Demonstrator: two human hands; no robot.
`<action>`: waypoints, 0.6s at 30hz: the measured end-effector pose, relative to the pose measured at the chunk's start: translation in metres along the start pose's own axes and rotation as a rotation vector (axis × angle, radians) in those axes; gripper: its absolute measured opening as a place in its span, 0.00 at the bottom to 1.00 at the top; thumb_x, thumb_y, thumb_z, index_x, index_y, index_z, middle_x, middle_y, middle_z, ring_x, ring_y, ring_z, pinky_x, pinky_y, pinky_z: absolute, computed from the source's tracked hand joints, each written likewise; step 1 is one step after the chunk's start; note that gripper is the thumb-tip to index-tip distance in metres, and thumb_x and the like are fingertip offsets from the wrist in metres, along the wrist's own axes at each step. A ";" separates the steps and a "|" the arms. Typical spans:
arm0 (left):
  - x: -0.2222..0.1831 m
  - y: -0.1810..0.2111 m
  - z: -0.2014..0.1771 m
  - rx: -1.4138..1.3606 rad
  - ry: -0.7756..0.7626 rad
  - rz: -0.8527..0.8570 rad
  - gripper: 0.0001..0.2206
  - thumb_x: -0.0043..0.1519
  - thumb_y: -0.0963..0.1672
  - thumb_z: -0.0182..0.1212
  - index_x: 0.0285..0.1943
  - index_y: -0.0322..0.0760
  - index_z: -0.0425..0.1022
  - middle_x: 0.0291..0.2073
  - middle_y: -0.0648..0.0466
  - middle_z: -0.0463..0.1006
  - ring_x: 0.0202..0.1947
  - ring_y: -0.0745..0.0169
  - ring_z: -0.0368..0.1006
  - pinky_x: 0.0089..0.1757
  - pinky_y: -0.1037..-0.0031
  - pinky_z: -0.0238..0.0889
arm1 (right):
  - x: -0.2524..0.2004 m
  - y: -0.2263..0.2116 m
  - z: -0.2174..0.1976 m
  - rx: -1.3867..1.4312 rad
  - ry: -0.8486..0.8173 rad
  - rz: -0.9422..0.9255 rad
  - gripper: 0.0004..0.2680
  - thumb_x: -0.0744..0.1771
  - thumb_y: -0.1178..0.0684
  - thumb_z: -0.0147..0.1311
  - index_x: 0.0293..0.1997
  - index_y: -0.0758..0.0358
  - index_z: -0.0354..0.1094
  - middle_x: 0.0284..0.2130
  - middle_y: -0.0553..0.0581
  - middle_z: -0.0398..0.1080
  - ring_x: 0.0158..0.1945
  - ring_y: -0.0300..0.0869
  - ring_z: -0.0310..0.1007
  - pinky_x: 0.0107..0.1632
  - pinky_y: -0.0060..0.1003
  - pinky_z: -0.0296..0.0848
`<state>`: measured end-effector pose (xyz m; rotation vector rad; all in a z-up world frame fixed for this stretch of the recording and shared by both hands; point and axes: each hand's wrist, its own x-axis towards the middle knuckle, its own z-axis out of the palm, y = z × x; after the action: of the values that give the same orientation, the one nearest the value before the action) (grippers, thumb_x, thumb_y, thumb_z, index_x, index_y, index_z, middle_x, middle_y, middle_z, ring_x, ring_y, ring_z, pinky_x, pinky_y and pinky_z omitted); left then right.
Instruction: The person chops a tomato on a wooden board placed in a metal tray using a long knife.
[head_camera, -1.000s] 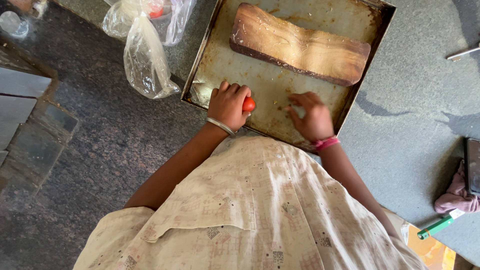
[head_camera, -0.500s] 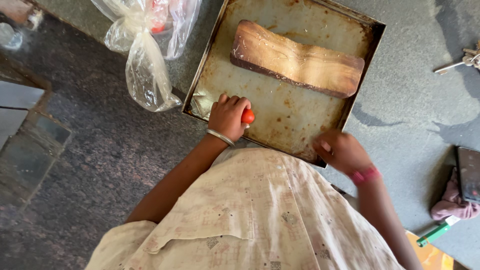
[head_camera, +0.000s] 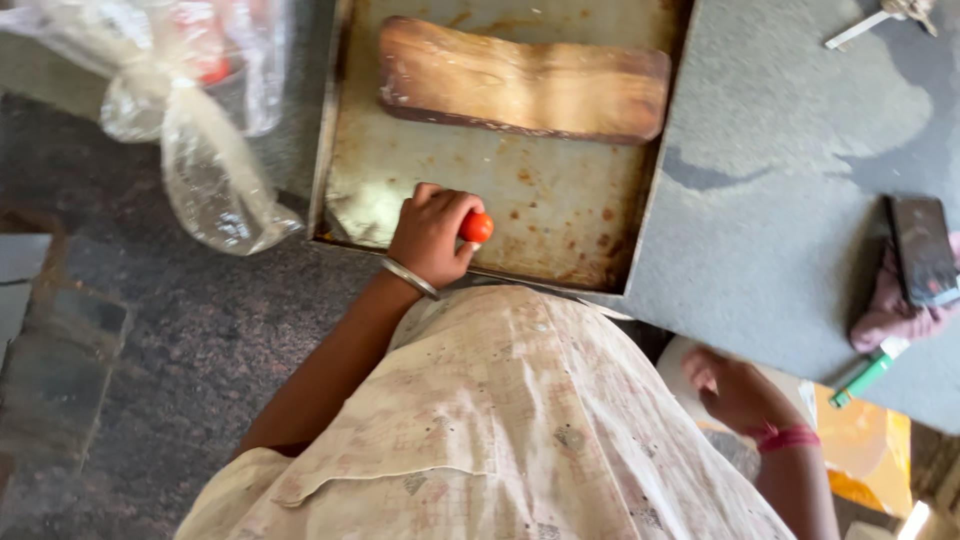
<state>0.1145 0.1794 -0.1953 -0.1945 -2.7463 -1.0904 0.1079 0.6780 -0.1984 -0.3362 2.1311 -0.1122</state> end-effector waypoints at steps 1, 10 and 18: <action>0.002 0.001 0.002 0.027 -0.009 0.013 0.21 0.46 0.39 0.72 0.47 0.42 0.71 0.41 0.52 0.79 0.49 0.42 0.68 0.48 0.57 0.61 | -0.002 -0.007 -0.006 0.127 0.111 -0.063 0.10 0.63 0.56 0.60 0.48 0.58 0.72 0.40 0.56 0.81 0.46 0.46 0.83 0.50 0.39 0.79; 0.016 0.011 0.006 0.187 -0.157 -0.117 0.20 0.44 0.41 0.71 0.45 0.45 0.73 0.41 0.56 0.80 0.51 0.47 0.67 0.46 0.54 0.59 | -0.029 0.085 -0.001 0.237 0.979 0.318 0.07 0.71 0.54 0.62 0.50 0.65 0.71 0.42 0.63 0.78 0.45 0.49 0.80 0.49 0.44 0.77; 0.019 0.006 0.006 0.197 -0.203 -0.142 0.19 0.44 0.40 0.71 0.45 0.45 0.74 0.40 0.57 0.82 0.52 0.47 0.68 0.47 0.53 0.59 | 0.004 0.195 0.043 0.178 1.146 0.570 0.19 0.68 0.58 0.65 0.64 0.70 0.59 0.47 0.69 0.73 0.50 0.59 0.75 0.51 0.48 0.73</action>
<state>0.0967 0.1887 -0.1914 -0.0869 -3.0684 -0.8652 0.1035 0.8662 -0.2657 0.6067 3.2088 -0.1861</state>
